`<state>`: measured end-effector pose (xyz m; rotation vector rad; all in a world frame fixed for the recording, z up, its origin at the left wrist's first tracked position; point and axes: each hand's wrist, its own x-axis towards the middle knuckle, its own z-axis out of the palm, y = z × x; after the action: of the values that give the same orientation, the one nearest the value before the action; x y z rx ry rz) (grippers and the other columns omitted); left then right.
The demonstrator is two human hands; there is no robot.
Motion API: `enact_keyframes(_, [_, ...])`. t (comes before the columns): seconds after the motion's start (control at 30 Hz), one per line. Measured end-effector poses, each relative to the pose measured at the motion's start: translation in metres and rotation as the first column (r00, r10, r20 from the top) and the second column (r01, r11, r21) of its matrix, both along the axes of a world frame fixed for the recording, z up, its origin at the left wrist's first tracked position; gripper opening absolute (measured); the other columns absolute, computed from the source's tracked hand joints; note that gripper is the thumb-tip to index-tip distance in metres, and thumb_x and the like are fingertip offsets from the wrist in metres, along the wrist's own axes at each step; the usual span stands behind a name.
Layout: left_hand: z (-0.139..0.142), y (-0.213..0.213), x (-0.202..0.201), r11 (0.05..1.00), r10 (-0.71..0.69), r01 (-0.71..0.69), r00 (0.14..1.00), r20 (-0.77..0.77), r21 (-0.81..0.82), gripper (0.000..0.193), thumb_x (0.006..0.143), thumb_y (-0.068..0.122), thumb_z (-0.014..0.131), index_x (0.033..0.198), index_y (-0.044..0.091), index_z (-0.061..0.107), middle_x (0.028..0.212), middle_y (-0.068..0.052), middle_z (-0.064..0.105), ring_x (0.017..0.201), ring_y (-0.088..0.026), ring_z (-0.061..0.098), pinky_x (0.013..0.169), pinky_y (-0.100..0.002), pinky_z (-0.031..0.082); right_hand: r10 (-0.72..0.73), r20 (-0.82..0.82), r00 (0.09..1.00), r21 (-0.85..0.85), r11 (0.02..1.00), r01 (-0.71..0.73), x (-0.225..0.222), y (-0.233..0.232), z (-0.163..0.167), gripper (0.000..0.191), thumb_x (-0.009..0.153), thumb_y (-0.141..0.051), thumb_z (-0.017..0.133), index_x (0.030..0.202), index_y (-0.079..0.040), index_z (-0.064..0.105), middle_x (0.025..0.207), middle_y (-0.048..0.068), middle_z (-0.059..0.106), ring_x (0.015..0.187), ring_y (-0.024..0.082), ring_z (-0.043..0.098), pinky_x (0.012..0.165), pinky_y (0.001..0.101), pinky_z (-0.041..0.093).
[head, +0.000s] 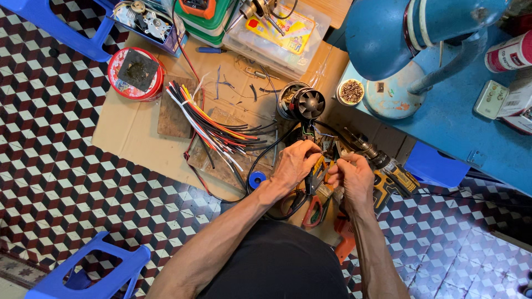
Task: The person solders wires onto a small electric ducted-fan motor at a workbench, then retrieves a bundle of colored wires from a wall hook, cuts lengths of wire with scissors, and strips the insulation from the wire ends with pliers.
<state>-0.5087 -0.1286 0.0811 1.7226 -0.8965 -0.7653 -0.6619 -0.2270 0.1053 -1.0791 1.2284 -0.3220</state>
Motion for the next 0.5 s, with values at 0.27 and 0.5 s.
enact_keyframes(0.27, [-0.005, -0.003, -0.003, 0.998, 0.013, -0.014, 1.000, 0.012, 0.057, 0.015, 0.093, 0.014, 0.070, 0.102, 0.003, 0.073, 0.093, -0.013, 0.071, 0.077, -0.025, 0.071, 0.066, -0.036, 0.057, -0.006, 0.123, 0.992, 0.035, 0.999, 0.002, 0.007, -0.005, 0.004, 0.035, 0.097, -0.017, 0.061, 0.123, 0.005, 0.059, 0.105, 0.015, 0.075, 0.093, 0.019, 0.075, 0.081, 0.0282, 0.062])
enact_keyframes(0.5, [-0.001, -0.002, 0.000, 0.997, 0.009, -0.007, 1.000, -0.020, 0.075, 0.017, 0.091, 0.016, 0.071, 0.101, 0.003, 0.074, 0.091, -0.013, 0.070, 0.072, -0.024, 0.069, 0.063, -0.035, 0.055, -0.125, 0.181, 0.976, -0.010, 0.992, 0.129, 0.010, -0.004, -0.018, 0.029, 0.101, -0.018, 0.067, 0.118, 0.006, 0.069, 0.106, 0.014, 0.071, 0.091, 0.017, 0.070, 0.083, 0.0275, 0.059])
